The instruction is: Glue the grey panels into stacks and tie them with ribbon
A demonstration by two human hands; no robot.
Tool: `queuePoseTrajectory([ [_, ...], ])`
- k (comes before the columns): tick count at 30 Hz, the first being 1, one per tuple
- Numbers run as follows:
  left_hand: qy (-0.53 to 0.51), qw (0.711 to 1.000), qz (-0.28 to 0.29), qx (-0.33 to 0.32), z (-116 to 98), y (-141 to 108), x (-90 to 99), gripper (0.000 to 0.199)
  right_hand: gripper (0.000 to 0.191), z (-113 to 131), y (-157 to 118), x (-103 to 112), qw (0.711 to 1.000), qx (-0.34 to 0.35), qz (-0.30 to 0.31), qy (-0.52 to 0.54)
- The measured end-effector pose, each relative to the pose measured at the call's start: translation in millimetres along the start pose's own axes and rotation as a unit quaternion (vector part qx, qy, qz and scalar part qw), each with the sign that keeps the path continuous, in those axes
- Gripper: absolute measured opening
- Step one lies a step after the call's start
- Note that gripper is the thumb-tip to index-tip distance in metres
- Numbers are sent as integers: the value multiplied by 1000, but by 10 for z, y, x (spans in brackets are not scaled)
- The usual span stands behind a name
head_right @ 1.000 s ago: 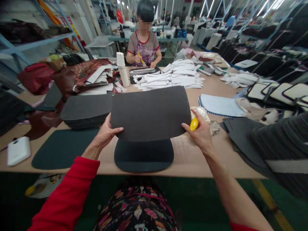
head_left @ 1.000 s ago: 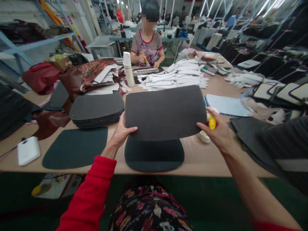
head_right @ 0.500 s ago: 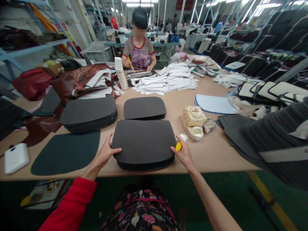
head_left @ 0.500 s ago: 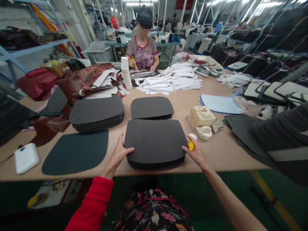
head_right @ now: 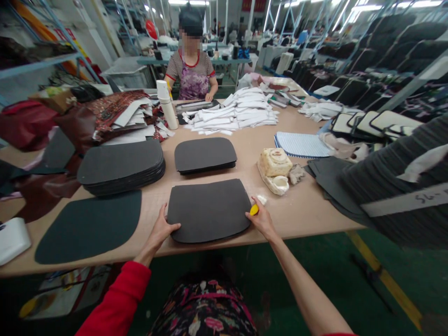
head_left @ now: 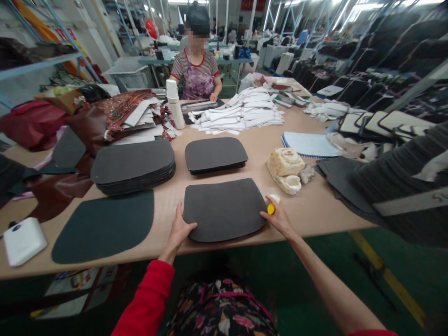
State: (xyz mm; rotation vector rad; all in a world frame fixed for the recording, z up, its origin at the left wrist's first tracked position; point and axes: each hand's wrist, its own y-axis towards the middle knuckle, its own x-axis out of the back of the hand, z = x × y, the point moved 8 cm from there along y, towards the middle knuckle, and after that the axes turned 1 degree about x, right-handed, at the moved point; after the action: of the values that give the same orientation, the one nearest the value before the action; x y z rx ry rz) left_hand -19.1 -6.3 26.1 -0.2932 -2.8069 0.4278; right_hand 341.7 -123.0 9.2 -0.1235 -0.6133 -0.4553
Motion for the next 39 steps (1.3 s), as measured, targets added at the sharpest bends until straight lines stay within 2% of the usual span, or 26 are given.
queuePoseTrajectory([
  [8,20,1000,-5,-13,27,26,-9,101,65,27,4,-8,1000,11,2,2],
  [20,77,996,-20,-29,-38,-33,-10,97,69,51,-42,-24,1000,-2,16,-8],
  [24,130,990,-28,-50,-109,-76,-50,94,69,47,-39,-35,1000,-3,17,-16],
  [29,183,982,-33,-28,-186,-118,-96,93,68,44,-29,-51,1000,-4,14,-22],
  [34,202,979,-29,-23,-187,-82,-96,95,68,30,-17,-59,1000,-4,10,-24],
  [39,204,977,-35,-46,-161,-29,-83,97,69,50,2,-54,999,-4,9,-31],
])
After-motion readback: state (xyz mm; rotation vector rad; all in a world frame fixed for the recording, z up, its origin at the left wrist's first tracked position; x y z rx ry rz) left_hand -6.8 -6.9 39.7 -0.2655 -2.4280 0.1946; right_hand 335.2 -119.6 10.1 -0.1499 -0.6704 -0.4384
